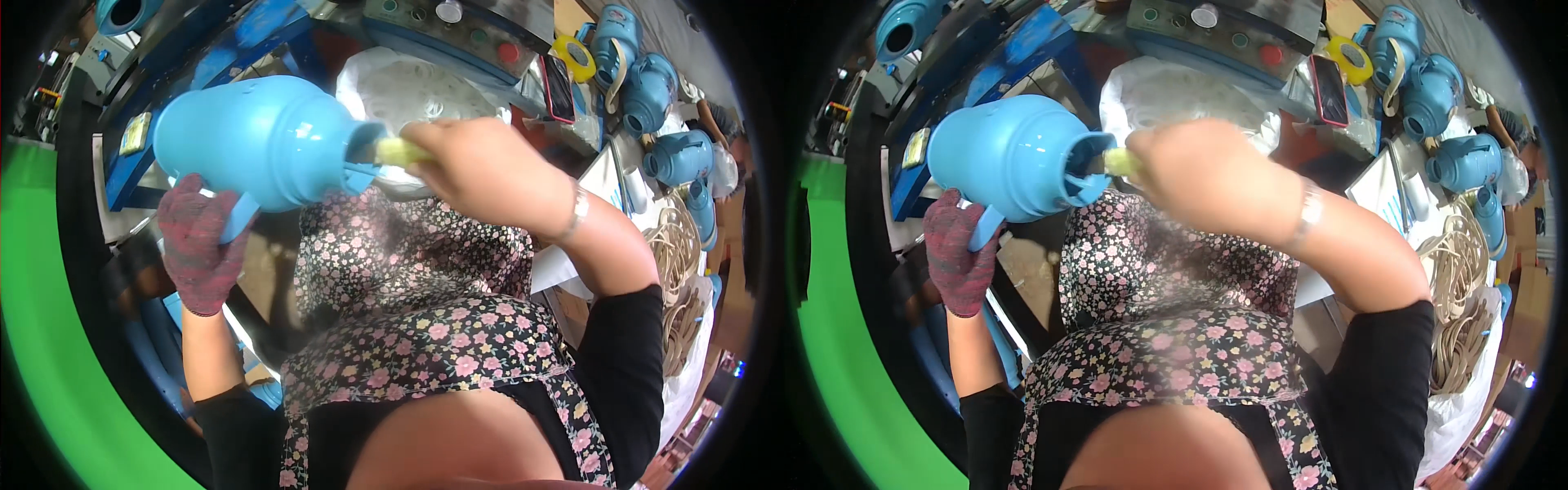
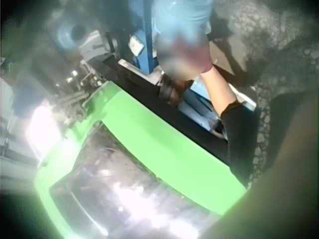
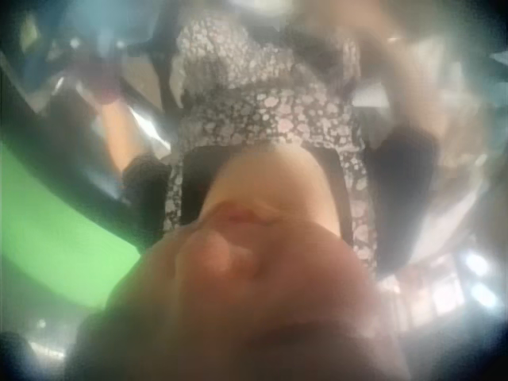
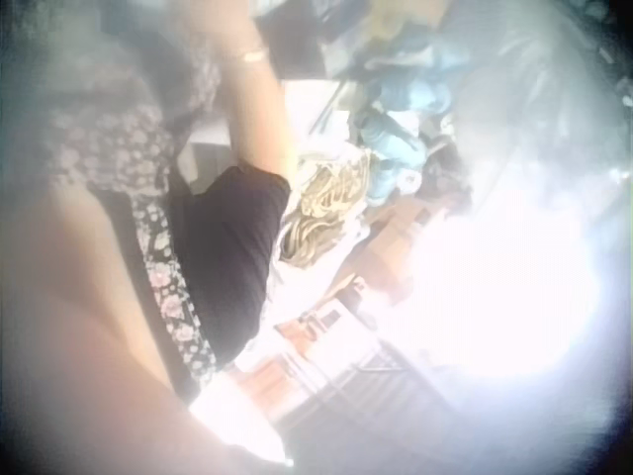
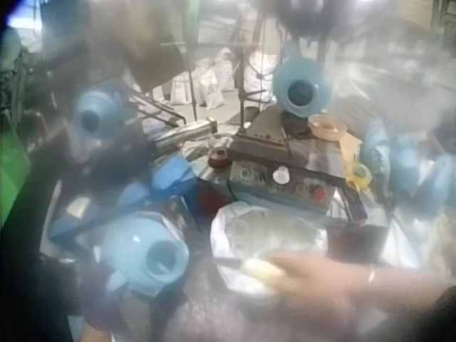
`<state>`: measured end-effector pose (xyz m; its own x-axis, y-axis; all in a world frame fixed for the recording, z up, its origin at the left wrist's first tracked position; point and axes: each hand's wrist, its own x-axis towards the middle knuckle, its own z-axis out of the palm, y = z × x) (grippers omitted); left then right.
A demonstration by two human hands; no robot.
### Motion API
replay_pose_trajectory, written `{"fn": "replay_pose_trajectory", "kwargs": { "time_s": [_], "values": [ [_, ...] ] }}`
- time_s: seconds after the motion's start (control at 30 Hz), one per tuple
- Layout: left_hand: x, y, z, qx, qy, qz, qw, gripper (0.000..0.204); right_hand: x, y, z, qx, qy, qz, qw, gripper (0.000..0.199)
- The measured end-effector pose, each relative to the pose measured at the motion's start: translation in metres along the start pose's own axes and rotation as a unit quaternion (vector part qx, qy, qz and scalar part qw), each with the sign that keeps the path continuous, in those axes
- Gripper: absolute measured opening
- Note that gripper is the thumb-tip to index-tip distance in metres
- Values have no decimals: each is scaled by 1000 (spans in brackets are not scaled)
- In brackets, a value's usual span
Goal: The person assembles thermal flasks by inserting white plastic liners, placing them into blue outer shells, attaching handles, and applying labels.
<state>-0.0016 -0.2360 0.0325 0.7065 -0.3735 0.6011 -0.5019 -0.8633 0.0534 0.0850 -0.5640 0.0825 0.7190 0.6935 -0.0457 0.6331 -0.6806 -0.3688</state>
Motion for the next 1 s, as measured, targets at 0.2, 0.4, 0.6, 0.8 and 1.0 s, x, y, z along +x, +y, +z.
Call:
{"fn": "replay_pose_trajectory", "kwargs": {
  "time_s": [0.2,0.4,0.6,0.8,1.0],
  "values": [
    [-43,-37,30,-28,8,-231,972,41,-11,47,-2,350,-248,141,892,39],
    [-19,-50,54,-65,41,-167,983,37,39,34,35,99,83,-59,990,30],
    [-29,-67,68,-65,-22,-147,987,38,84,42,46,-65,15,2,998,20],
    [-71,-100,67,-216,150,-424,867,36,42,194,115,40,202,174,963,33],
    [-71,-71,22,-259,229,-408,845,35,82,203,193,-88,4,74,993,21]
  ]
}}
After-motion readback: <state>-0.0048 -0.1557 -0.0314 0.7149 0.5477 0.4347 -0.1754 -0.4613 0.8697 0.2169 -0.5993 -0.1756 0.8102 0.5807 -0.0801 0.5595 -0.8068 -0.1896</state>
